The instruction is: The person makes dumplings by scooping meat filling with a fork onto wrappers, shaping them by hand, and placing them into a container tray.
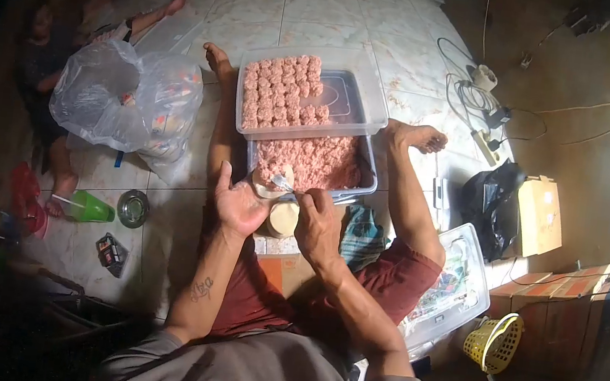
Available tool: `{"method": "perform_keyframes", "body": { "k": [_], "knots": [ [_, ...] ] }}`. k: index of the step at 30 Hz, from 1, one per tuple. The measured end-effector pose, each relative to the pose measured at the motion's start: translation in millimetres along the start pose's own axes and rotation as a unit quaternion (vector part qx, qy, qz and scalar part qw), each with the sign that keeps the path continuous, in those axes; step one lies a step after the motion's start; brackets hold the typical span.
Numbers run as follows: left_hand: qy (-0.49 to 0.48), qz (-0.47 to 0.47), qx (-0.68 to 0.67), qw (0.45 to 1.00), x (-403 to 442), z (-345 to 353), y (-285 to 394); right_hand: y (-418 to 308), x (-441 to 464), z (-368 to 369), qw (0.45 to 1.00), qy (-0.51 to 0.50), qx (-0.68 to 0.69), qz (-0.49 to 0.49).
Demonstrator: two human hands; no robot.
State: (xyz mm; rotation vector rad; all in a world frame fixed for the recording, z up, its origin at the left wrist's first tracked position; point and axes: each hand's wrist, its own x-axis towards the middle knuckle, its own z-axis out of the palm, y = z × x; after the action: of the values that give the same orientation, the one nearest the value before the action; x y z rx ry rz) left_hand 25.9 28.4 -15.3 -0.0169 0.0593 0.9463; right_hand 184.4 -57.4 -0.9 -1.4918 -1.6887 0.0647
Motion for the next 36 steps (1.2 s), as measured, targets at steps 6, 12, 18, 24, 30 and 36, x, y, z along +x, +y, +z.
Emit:
{"method": "perform_keyframes", "body": {
  "k": [6, 12, 18, 24, 30, 36],
  "knots": [
    [0.071, -0.019, -0.078, 0.994, -11.9, -21.7, 8.7, 17.6, -14.5, -13.0, 0.970, -0.196, -0.110, -0.098],
    [-0.008, -0.013, -0.149, 0.989, -17.2, -34.5, 13.3, -4.9, 18.3, -46.0, 0.967, -0.235, -0.069, -0.073],
    [-0.049, -0.004, -0.104, 0.993, -17.9, -34.6, 27.3, -8.9, 30.2, -45.5, 0.982, -0.178, 0.025, -0.055],
    [0.031, -0.053, -0.036, 0.997, -25.1, -16.8, 12.2, 2.5, 31.9, -38.3, 0.963, -0.265, -0.038, -0.042],
    [0.105, 0.027, 0.019, 0.994, -24.0, -10.8, 5.1, 8.1, 13.1, -18.5, 0.961, -0.274, 0.034, -0.018],
    [0.051, 0.091, 0.009, 0.995, -10.8, -39.7, -9.8, -32.3, -22.3, 0.0, 0.970, -0.180, 0.124, 0.106]
  ]
}}
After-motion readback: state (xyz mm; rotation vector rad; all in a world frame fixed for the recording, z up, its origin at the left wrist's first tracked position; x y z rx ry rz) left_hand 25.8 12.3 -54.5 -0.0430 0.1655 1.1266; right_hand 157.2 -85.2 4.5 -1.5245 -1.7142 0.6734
